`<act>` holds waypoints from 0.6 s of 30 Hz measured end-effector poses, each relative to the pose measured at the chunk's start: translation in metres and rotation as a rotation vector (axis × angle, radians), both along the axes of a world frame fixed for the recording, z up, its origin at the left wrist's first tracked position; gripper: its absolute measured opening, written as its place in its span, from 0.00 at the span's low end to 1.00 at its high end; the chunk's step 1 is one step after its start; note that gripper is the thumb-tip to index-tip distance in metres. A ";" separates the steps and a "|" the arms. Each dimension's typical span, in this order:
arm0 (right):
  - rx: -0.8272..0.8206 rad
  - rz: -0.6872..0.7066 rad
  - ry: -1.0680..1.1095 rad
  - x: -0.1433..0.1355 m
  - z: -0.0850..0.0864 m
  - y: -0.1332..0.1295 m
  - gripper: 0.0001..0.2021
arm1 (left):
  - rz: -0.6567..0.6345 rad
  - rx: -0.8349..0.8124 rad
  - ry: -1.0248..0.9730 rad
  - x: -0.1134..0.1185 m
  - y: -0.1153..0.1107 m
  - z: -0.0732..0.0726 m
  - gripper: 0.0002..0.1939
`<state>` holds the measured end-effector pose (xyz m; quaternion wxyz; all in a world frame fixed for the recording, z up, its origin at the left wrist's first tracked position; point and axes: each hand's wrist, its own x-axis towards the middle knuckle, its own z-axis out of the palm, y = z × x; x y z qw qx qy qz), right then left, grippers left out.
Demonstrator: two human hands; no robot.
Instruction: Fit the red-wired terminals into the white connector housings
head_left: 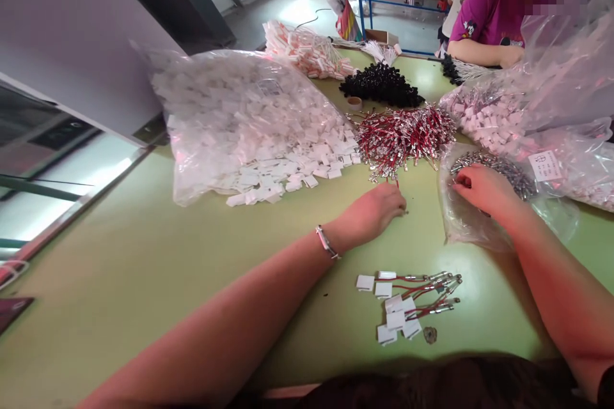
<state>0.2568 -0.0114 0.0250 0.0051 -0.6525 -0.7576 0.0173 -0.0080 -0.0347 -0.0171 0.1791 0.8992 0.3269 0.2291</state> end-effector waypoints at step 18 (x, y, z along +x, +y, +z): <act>0.083 0.248 0.683 -0.062 -0.007 -0.048 0.07 | 0.329 -0.689 -0.498 0.011 -0.024 0.017 0.12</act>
